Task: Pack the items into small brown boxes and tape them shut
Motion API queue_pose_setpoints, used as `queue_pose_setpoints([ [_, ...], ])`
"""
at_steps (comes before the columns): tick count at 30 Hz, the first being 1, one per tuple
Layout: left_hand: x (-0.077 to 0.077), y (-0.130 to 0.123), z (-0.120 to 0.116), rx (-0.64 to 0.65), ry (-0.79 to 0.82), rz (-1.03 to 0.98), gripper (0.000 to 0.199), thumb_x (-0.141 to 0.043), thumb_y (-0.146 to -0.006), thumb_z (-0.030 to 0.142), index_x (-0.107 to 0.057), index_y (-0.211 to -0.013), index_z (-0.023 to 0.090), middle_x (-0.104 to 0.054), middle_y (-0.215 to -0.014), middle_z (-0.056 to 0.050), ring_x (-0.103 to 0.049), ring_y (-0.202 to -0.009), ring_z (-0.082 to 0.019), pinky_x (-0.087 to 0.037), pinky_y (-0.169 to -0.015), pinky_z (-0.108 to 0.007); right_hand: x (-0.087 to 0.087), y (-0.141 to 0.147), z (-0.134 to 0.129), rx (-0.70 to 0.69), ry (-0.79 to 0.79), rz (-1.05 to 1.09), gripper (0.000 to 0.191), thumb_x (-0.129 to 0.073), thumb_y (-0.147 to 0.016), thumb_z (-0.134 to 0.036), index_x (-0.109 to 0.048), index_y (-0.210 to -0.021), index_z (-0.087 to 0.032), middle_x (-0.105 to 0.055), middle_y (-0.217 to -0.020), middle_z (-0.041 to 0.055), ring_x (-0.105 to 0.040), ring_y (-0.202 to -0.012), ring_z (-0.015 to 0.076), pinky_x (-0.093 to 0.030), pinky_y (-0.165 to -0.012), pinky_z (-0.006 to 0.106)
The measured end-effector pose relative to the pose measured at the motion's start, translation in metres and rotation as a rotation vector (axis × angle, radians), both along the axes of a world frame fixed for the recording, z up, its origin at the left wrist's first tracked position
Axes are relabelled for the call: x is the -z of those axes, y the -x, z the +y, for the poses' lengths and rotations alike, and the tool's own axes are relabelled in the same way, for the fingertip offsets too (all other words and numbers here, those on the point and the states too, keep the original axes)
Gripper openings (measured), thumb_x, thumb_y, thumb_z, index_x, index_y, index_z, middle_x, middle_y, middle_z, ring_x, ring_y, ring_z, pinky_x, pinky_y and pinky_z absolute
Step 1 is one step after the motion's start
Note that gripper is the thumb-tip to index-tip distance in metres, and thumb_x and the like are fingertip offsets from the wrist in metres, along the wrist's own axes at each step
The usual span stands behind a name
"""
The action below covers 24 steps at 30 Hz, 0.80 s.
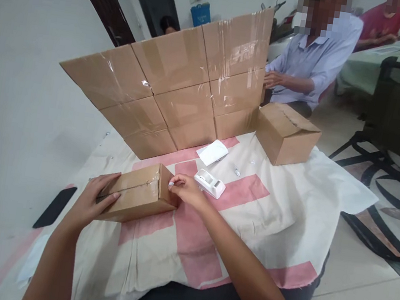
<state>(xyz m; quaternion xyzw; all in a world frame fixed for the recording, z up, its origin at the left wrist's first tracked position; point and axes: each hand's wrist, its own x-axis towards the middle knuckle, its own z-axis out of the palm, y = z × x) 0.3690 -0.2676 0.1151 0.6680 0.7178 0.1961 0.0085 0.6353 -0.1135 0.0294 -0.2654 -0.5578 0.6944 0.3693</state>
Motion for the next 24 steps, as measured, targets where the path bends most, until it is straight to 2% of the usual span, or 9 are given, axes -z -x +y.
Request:
queue_pose_setpoints([
  [2,0.000,-0.002,-0.005,0.013,-0.007,0.004,0.053,-0.051,-0.096,0.052,-0.050,-0.143,0.027,-0.057,-0.141,-0.011,-0.049,-0.131,-0.034,-0.041,-0.113,-0.054,-0.001,-0.008,0.000,-0.019,-0.019,-0.006,0.042,-0.084,-0.064,-0.031,-0.071,-0.102,-0.020,-0.070,-0.107,0.0024,-0.059,-0.077,0.0126,-0.048,-0.074,0.027],
  [5,0.000,-0.002,-0.011,0.047,-0.019,-0.009,0.052,-0.052,-0.095,0.050,-0.050,-0.142,0.029,-0.057,-0.140,-0.010,-0.049,-0.131,-0.034,-0.040,-0.114,-0.055,-0.002,-0.020,0.003,-0.171,-0.090,-0.009,0.072,-0.086,-0.070,-0.032,-0.060,-0.137,-0.029,-0.061,-0.139,0.0054,-0.065,-0.093,0.0161,-0.053,-0.083,0.030],
  [8,0.002,0.000,-0.014,0.080,-0.031,-0.019,0.048,-0.052,-0.096,0.048,-0.051,-0.140,0.029,-0.057,-0.139,-0.010,-0.049,-0.132,-0.033,-0.038,-0.116,-0.055,-0.002,-0.025,0.006,-0.307,-0.160,-0.015,0.057,-0.081,-0.078,-0.035,-0.065,-0.131,-0.026,-0.070,-0.122,0.0043,-0.067,-0.096,0.0184,-0.053,-0.086,0.031],
  [12,0.001,0.001,-0.011,0.079,-0.021,-0.005,0.046,-0.051,-0.096,0.048,-0.052,-0.138,0.028,-0.058,-0.140,-0.010,-0.049,-0.132,-0.032,-0.038,-0.116,-0.054,-0.001,-0.022,0.009,-0.268,-0.182,-0.025,0.039,-0.078,-0.079,-0.033,-0.071,-0.115,-0.020,-0.071,-0.098,0.0019,-0.064,-0.080,0.0153,-0.051,-0.079,0.029],
  [15,-0.001,0.000,-0.005,0.075,-0.001,-0.011,0.048,-0.050,-0.097,0.050,-0.052,-0.138,0.026,-0.059,-0.140,-0.011,-0.050,-0.132,-0.032,-0.039,-0.115,-0.053,0.001,-0.023,0.012,-0.289,-0.192,-0.044,0.042,-0.074,-0.083,-0.036,-0.067,-0.121,-0.019,-0.069,-0.096,0.0021,-0.063,-0.084,0.0159,-0.049,-0.079,0.029],
  [17,0.000,0.002,0.000,0.077,0.002,-0.020,0.048,-0.050,-0.097,0.051,-0.053,-0.138,0.026,-0.060,-0.141,-0.010,-0.050,-0.132,-0.032,-0.040,-0.115,-0.053,-0.001,-0.027,0.012,-0.341,-0.248,-0.076,0.058,-0.076,-0.082,-0.039,-0.060,-0.134,-0.020,-0.068,-0.113,0.0051,-0.063,-0.093,0.0172,-0.049,-0.084,0.030],
  [21,0.004,0.011,0.009,0.079,-0.021,-0.072,0.049,-0.053,-0.094,0.055,-0.056,-0.134,0.027,-0.061,-0.140,-0.010,-0.052,-0.133,-0.034,-0.041,-0.116,-0.055,-0.010,-0.031,0.000,-0.416,-0.432,-0.304,0.127,-0.095,-0.056,-0.039,-0.023,-0.161,-0.024,-0.039,-0.157,0.0160,-0.050,-0.131,0.0297,-0.044,-0.106,0.038],
  [22,0.006,0.015,0.010,0.079,-0.022,-0.099,0.049,-0.055,-0.092,0.056,-0.057,-0.132,0.028,-0.062,-0.139,-0.009,-0.053,-0.133,-0.035,-0.041,-0.116,-0.056,-0.013,-0.031,-0.007,-0.383,-0.486,-0.370,0.137,-0.097,-0.050,-0.039,-0.020,-0.161,-0.022,-0.034,-0.160,0.0187,-0.044,-0.137,0.0336,-0.040,-0.110,0.041],
  [24,0.011,0.020,0.012,0.047,-0.066,-0.185,0.046,-0.058,-0.088,0.058,-0.059,-0.127,0.033,-0.063,-0.136,-0.003,-0.054,-0.132,-0.036,-0.042,-0.116,-0.057,-0.017,-0.030,-0.020,-0.266,-0.575,-0.443,0.136,-0.099,-0.042,-0.040,-0.029,-0.156,-0.016,-0.040,-0.153,0.0216,-0.043,-0.137,0.0377,-0.039,-0.112,0.047],
])
